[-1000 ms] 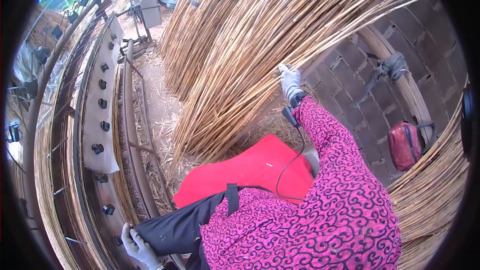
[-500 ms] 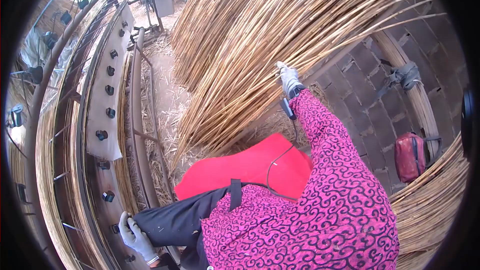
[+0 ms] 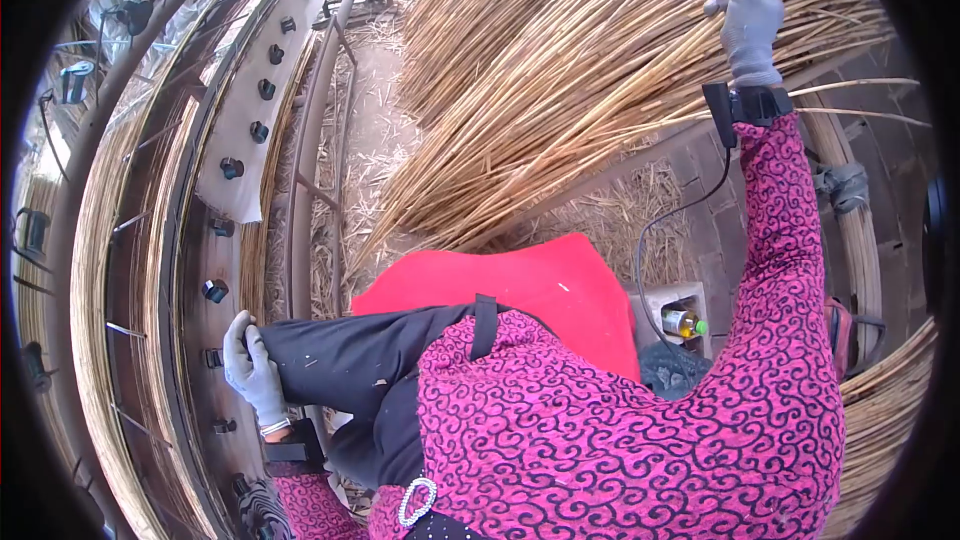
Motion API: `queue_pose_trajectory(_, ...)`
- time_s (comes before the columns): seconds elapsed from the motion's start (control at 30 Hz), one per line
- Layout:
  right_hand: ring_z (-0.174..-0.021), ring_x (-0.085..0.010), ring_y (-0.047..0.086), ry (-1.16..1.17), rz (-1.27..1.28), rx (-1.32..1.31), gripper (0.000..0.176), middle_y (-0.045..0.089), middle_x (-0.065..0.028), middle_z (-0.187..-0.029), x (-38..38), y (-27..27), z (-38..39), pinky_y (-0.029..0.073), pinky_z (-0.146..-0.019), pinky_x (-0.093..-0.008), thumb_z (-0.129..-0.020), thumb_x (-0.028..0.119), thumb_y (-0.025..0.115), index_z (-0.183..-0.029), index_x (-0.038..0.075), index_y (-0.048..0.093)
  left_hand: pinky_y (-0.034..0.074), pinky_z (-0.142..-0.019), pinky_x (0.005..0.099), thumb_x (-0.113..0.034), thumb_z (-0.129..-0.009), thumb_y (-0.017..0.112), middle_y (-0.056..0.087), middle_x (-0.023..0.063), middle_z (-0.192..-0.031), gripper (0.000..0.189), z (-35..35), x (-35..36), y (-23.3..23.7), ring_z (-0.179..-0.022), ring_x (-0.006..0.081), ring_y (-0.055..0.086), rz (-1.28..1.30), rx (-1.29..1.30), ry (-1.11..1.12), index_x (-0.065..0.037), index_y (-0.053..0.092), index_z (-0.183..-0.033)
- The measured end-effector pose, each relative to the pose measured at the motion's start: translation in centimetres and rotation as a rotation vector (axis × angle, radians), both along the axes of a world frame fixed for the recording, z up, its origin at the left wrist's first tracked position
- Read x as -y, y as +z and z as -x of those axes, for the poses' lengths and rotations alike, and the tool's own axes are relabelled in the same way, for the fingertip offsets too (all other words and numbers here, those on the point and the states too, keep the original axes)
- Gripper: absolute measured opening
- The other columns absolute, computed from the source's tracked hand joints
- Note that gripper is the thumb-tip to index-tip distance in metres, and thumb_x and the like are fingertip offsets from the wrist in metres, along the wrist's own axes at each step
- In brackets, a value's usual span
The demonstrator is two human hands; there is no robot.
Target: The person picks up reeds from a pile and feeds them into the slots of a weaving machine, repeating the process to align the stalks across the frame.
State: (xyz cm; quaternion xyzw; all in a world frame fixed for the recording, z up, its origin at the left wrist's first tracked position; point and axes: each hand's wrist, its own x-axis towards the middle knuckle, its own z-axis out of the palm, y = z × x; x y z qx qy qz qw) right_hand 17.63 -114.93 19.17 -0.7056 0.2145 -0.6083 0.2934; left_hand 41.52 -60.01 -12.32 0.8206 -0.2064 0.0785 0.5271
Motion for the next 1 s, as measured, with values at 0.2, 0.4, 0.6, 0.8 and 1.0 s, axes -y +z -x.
queue_pose_trajectory(0.2, -0.048, -0.0049, 0.035, 0.927, -0.127, -0.011, 0.028, 0.048, 0.0050, -0.068, -16.4, 5.1, -9.1, 0.034, -0.047, -0.0200, -0.102, 0.023, 0.043, -0.106, 0.000, 0.059, 0.047, -0.090, 0.0265, -0.004, -0.092, 0.059, 0.062, 0.0094, -0.116, 0.036, 1.4, 4.7, 4.0, -0.104, 0.0140, 0.060, 0.239, -0.282, -0.231, 0.000, 0.055, -0.127)
queue_pose_trajectory(0.4, -0.050, -0.0062, 0.034, 1.592, -0.113, -0.116, 0.024, 0.044, 0.0048, -0.067, -25.2, 12.3, -16.0, 0.034, -0.050, -0.0237, -0.100, 0.022, 0.046, -0.106, 0.002, 0.058, 0.044, -0.093, 0.0314, -0.024, -0.081, 0.077, 0.061, 0.0083, -0.114, 0.057, 2.8, 15.9, 8.4, -0.106, 0.0150, 0.057, 0.397, -0.042, -0.369, -0.004, 0.050, -0.127)
queue_pose_trajectory(0.6, -0.053, -0.0070, 0.037, 1.954, -0.089, -0.176, 0.027, 0.040, 0.0045, -0.067, -24.3, 19.3, -21.1, 0.036, -0.057, -0.0269, -0.097, 0.026, 0.052, -0.110, 0.002, 0.056, 0.047, -0.069, 0.0405, -0.023, -0.085, 0.067, 0.063, 0.0167, -0.083, 0.023, -2.3, 11.9, 10.4, -0.080, 0.0353, 0.061, 0.305, 0.390, 0.121, -0.005, 0.061, -0.099)
queue_pose_trajectory(0.8, -0.053, -0.0076, 0.038, 2.312, -0.847, -0.174, 0.029, 0.039, 0.0044, -0.066, -23.8, 18.4, -26.3, 0.037, -0.053, -0.0252, -0.098, 0.029, 0.052, -0.106, 0.001, 0.055, 0.045, -0.067, 0.0433, -0.033, -0.089, 0.061, 0.062, 0.0172, -0.079, 0.027, 2.2, 2.5, 18.5, -0.080, 0.0353, 0.061, -0.012, 0.118, 0.102, -0.006, 0.058, -0.090)
queue_pose_trajectory(1.0, -0.051, -0.0057, 0.030, 1.994, -1.003, 0.074, 0.026, 0.029, 0.0048, -0.065, -19.3, 5.1, -36.6, 0.029, -0.047, -0.0209, -0.101, 0.021, 0.048, -0.115, 0.001, 0.055, 0.046, -0.075, 0.0431, -0.038, -0.092, 0.056, 0.065, 0.0151, -0.087, 0.031, 10.4, -6.4, 10.0, -0.088, 0.0334, 0.063, -0.351, -0.121, 0.295, -0.009, 0.059, -0.100)
